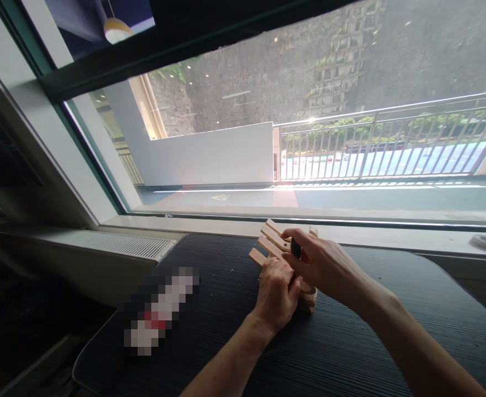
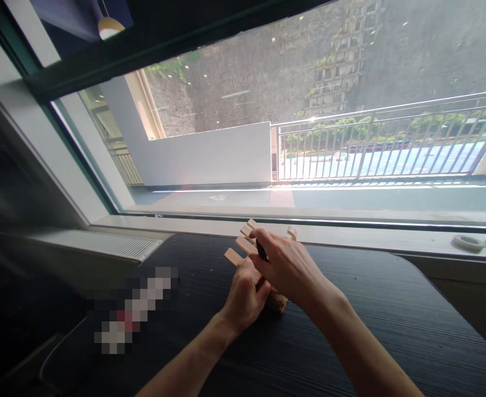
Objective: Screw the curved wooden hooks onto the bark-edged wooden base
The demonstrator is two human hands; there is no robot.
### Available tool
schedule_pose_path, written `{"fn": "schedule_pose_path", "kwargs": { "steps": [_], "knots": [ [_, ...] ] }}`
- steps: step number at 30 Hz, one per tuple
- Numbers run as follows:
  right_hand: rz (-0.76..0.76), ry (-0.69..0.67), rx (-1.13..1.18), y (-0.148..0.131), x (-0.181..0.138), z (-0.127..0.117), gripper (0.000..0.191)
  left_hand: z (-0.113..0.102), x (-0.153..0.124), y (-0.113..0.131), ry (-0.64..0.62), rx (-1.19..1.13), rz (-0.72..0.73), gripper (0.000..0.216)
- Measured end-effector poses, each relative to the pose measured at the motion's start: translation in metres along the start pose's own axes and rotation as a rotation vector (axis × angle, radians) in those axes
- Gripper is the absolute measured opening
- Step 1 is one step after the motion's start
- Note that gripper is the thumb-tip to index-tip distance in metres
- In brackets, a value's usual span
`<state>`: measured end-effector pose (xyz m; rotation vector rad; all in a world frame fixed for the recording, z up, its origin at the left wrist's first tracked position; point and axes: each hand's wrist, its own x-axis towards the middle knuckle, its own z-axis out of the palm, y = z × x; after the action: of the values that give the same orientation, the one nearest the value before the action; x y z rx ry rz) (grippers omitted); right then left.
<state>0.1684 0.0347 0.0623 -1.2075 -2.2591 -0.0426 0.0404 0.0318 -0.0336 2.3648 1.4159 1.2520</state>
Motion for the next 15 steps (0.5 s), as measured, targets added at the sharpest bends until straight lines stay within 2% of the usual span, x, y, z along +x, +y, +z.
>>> {"fn": "schedule_pose_path", "kwargs": {
  "steps": [3, 10, 15],
  "knots": [
    [-0.004, -0.015, 0.009, -0.0005, -0.0012, 0.0, 0.029, 0.0009, -0.0002, -0.0009, -0.007, 0.001, -0.011, 0.013],
    [0.066, 0.001, -0.025, 0.0064, 0.0023, 0.0066, 0.021, 0.0001, -0.0002, 0.0006, -0.017, 0.02, -0.006, 0.014],
    [0.052, -0.031, 0.057, 0.0074, -0.0008, -0.0014, 0.035, -0.0011, -0.0002, 0.0007, -0.014, 0.017, -0.006, 0.011]
  ]
}}
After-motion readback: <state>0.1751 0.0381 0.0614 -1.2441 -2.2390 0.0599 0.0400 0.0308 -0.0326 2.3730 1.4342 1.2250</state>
